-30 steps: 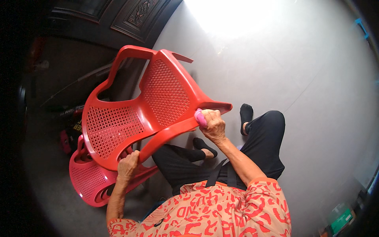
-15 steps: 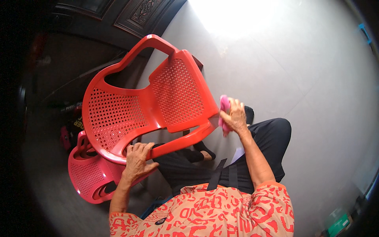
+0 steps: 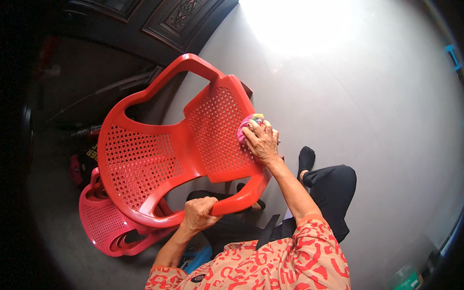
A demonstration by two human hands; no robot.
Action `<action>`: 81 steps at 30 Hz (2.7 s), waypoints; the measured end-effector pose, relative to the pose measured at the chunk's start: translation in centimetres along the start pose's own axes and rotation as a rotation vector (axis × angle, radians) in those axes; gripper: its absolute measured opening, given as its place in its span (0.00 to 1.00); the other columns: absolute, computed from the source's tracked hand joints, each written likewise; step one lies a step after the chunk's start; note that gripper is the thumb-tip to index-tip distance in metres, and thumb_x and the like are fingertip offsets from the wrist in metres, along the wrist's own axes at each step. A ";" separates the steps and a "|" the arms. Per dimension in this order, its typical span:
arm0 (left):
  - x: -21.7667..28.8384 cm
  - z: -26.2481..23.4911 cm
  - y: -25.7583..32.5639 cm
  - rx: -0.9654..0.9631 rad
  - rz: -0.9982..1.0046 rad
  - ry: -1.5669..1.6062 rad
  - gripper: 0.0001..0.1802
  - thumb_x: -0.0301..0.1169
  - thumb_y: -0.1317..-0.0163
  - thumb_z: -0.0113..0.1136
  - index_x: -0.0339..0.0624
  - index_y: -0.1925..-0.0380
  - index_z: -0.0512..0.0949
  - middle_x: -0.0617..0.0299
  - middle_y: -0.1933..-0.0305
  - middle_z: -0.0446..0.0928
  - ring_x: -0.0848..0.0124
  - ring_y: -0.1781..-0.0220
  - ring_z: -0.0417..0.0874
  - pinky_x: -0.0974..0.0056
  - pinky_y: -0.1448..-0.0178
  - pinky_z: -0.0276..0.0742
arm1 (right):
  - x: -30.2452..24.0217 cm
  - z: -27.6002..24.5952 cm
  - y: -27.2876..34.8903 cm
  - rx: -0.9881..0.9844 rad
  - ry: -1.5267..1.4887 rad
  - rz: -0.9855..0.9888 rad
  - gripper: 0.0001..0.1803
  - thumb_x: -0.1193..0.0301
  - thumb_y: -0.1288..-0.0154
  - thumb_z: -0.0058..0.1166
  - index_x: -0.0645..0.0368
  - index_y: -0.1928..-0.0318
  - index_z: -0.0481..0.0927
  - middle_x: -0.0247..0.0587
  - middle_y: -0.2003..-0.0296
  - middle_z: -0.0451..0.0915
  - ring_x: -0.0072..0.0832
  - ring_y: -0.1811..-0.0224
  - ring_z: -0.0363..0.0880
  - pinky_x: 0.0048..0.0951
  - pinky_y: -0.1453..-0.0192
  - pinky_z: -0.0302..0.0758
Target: The person sits on the floor and wipes a red plastic chair with a pink cloth, cleaning the seat, backrest, and armrests. They then place the red chair aside and repeat the wiping process on a pink plastic chair.
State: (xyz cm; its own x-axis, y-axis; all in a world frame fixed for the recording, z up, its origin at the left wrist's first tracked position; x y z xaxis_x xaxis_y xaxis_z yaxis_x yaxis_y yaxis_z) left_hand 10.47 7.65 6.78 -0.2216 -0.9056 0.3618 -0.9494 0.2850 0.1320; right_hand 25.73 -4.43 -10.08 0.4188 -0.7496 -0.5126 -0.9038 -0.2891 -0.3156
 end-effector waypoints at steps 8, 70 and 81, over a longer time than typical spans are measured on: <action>-0.6 0.5 -0.3 -0.089 -0.014 -0.036 0.15 0.41 0.53 0.68 0.48 0.77 0.72 0.64 0.82 0.67 0.67 0.81 0.75 0.63 0.76 0.69 | 1.1 4.0 -9.0 0.006 -0.017 0.019 0.26 0.57 0.44 0.60 0.34 0.43 0.74 0.25 0.38 0.67 0.44 0.40 0.64 0.48 0.55 0.72; -1.2 -0.3 0.6 -0.065 -0.027 0.006 0.14 0.35 0.59 0.66 0.46 0.73 0.73 0.64 0.79 0.70 0.66 0.78 0.78 0.62 0.74 0.71 | -11.9 5.1 3.0 -0.520 -0.165 -0.760 0.22 0.58 0.42 0.53 0.40 0.44 0.75 0.32 0.48 0.70 0.33 0.45 0.66 0.45 0.54 0.67; -1.4 -0.5 0.6 -0.081 -0.037 0.066 0.15 0.37 0.60 0.67 0.47 0.74 0.72 0.66 0.80 0.65 0.70 0.79 0.75 0.64 0.76 0.68 | -14.2 8.8 -5.8 -0.371 -0.185 -0.729 0.18 0.52 0.44 0.57 0.30 0.51 0.79 0.19 0.48 0.74 0.30 0.42 0.64 0.43 0.51 0.58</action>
State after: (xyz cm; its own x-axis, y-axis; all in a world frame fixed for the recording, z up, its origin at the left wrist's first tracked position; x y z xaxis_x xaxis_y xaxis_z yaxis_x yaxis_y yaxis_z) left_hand 10.35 9.23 6.86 -0.1688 -0.8941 0.4149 -0.9349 0.2786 0.2199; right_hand 25.82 13.12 -8.03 0.8878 -0.1986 -0.4152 -0.3580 -0.8649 -0.3519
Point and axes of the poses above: each hand's wrist, its own y-axis away from the middle knuckle, its own z-axis out of the palm, x = y × z, the point moved 9 cm from there along -y, towards the middle knuckle
